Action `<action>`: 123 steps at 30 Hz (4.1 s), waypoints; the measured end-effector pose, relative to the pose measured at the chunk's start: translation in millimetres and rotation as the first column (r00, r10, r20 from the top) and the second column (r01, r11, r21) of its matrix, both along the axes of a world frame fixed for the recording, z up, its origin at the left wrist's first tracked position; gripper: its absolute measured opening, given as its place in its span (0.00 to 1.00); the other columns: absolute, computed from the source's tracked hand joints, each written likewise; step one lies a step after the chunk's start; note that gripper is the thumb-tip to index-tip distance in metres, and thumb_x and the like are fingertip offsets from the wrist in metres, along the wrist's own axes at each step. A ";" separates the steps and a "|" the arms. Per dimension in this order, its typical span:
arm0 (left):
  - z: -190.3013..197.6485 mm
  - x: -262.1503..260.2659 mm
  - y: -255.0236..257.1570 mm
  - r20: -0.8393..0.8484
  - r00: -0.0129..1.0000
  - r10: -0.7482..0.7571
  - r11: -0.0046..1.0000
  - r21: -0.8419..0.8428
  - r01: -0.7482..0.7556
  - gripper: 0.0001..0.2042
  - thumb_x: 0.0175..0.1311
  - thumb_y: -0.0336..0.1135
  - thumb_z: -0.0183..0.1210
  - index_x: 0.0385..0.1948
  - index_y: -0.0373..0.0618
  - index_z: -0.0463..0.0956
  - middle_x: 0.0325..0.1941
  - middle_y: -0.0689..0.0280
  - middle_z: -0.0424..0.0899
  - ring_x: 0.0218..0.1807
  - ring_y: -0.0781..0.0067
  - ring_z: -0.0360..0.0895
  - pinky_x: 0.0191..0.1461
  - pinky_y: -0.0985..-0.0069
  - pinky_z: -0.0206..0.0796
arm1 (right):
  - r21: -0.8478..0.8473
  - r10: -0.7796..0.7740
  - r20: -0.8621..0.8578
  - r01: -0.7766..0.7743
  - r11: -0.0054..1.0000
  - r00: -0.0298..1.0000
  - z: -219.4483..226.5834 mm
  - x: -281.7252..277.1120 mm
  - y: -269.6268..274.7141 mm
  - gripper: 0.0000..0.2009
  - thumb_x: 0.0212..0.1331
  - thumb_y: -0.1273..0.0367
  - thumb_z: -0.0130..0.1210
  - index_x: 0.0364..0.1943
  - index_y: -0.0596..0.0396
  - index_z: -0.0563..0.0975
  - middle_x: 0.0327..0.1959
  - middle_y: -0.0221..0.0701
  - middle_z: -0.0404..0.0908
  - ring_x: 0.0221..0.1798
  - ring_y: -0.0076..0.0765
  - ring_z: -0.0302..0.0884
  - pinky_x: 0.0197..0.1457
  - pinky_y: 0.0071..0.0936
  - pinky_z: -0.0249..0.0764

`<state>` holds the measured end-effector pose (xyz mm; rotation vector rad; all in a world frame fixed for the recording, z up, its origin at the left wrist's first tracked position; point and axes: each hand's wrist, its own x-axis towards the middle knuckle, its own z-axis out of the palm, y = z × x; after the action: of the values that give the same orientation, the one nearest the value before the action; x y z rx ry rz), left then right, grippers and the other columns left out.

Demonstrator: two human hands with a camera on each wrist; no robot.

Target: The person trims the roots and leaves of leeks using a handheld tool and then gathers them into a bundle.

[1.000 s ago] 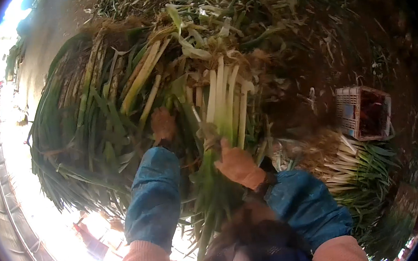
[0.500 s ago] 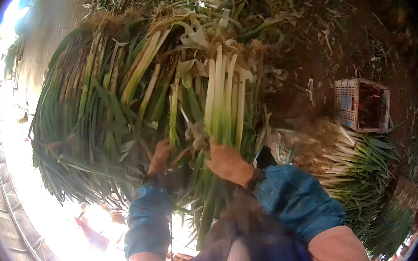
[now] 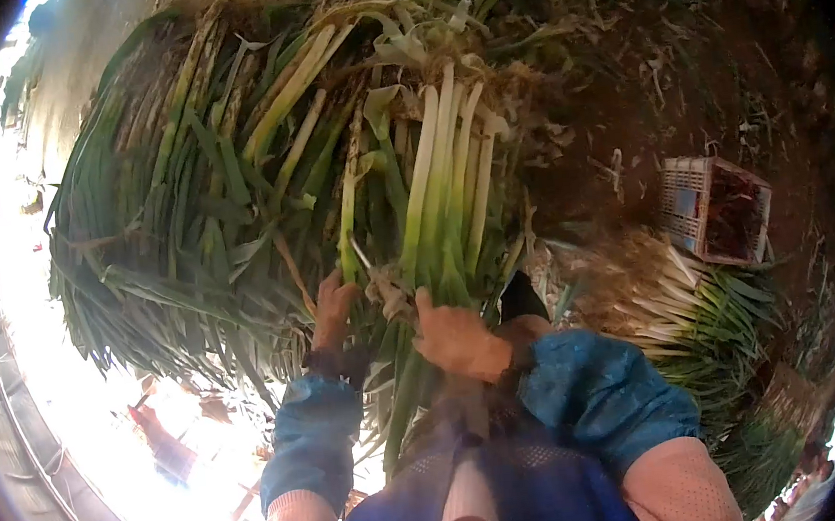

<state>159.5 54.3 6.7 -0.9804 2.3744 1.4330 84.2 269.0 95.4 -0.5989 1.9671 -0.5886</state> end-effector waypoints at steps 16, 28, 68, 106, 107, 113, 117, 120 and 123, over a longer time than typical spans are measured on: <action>68.5 49.4 27.9 0.249 0.960 0.129 0.850 0.472 -0.236 0.21 0.46 0.29 0.47 0.46 0.35 0.70 0.37 0.58 0.78 0.37 0.73 0.75 0.38 0.78 0.67 | -0.022 -0.049 -0.079 0.048 0.999 0.996 -36.4 -39.5 -36.9 0.22 0.49 0.70 0.47 0.48 0.70 0.61 0.30 0.54 0.77 0.36 0.61 0.75 0.42 0.48 0.70; 115.8 15.4 58.9 0.040 0.980 0.195 0.867 0.460 -0.192 0.29 0.44 0.26 0.47 0.56 0.37 0.64 0.39 0.63 0.77 0.38 0.72 0.73 0.42 0.79 0.66 | -0.056 -0.242 -0.163 0.236 0.970 0.956 -45.2 -77.0 -20.7 0.24 0.49 0.65 0.51 0.48 0.68 0.61 0.28 0.54 0.76 0.34 0.60 0.75 0.38 0.50 0.69; -68.2 -189.6 -71.3 0.407 0.894 -0.189 0.709 -0.573 0.411 0.11 0.42 0.37 0.60 0.25 0.41 0.76 0.31 0.56 0.78 0.36 0.51 0.75 0.38 0.58 0.67 | -0.065 -0.134 -0.028 0.132 0.989 0.991 -28.9 -76.6 -32.1 0.34 0.52 0.60 0.55 0.57 0.68 0.54 0.28 0.52 0.77 0.34 0.59 0.77 0.39 0.47 0.73; -0.7 10.0 30.0 0.260 0.937 0.235 0.922 0.246 -0.300 0.15 0.41 0.33 0.59 0.33 0.36 0.79 0.25 0.62 0.80 0.24 0.74 0.76 0.27 0.76 0.66 | 0.023 0.051 -0.063 -0.049 0.999 0.997 -30.5 -16.1 -18.0 0.34 0.49 0.63 0.54 0.57 0.69 0.53 0.28 0.54 0.77 0.33 0.62 0.75 0.39 0.49 0.72; -4.8 18.6 32.3 0.223 0.944 0.242 0.924 0.245 -0.295 0.15 0.41 0.33 0.58 0.32 0.36 0.79 0.24 0.63 0.80 0.23 0.75 0.75 0.24 0.77 0.64 | 0.011 0.027 -0.077 -0.027 1.000 0.997 -36.2 -19.6 -23.7 0.33 0.49 0.63 0.53 0.56 0.69 0.54 0.28 0.54 0.77 0.33 0.62 0.75 0.39 0.49 0.72; 14.7 23.2 37.1 0.284 0.944 0.169 0.967 0.138 -0.215 0.15 0.39 0.34 0.58 0.30 0.34 0.78 0.20 0.62 0.78 0.22 0.73 0.74 0.25 0.75 0.64 | -0.022 -0.007 -0.212 0.002 1.000 0.977 -75.0 -50.7 -64.2 0.28 0.49 0.67 0.51 0.52 0.70 0.57 0.28 0.49 0.78 0.31 0.56 0.77 0.35 0.46 0.73; -3.6 41.3 36.2 0.393 0.918 0.058 0.997 0.027 -0.074 0.16 0.38 0.38 0.60 0.30 0.38 0.79 0.22 0.55 0.79 0.26 0.60 0.79 0.34 0.67 0.69 | 0.003 -0.005 -0.254 0.006 1.000 0.967 -72.0 -60.5 -69.9 0.25 0.49 0.67 0.51 0.50 0.69 0.60 0.27 0.49 0.78 0.31 0.56 0.76 0.35 0.46 0.72; 23.2 31.9 44.7 0.296 0.952 0.079 0.996 0.005 -0.084 0.14 0.39 0.38 0.59 0.27 0.39 0.77 0.20 0.56 0.78 0.25 0.58 0.77 0.32 0.65 0.67 | 0.006 -0.003 -0.180 0.004 1.000 0.984 -55.5 -58.0 -60.4 0.25 0.49 0.66 0.51 0.50 0.68 0.61 0.28 0.50 0.78 0.33 0.57 0.76 0.38 0.47 0.71; 32.6 29.7 50.2 0.229 0.971 0.068 0.995 0.053 -0.082 0.12 0.39 0.38 0.59 0.24 0.39 0.76 0.19 0.56 0.77 0.25 0.58 0.76 0.31 0.64 0.65 | 0.007 -0.117 -0.123 0.119 0.993 0.985 -50.1 -70.1 -42.6 0.31 0.49 0.63 0.53 0.55 0.67 0.58 0.27 0.52 0.77 0.32 0.59 0.75 0.36 0.49 0.70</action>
<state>189.2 104.5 39.3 -1.1617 2.1384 1.3313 14.1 226.3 45.3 -0.5227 2.1322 -0.6225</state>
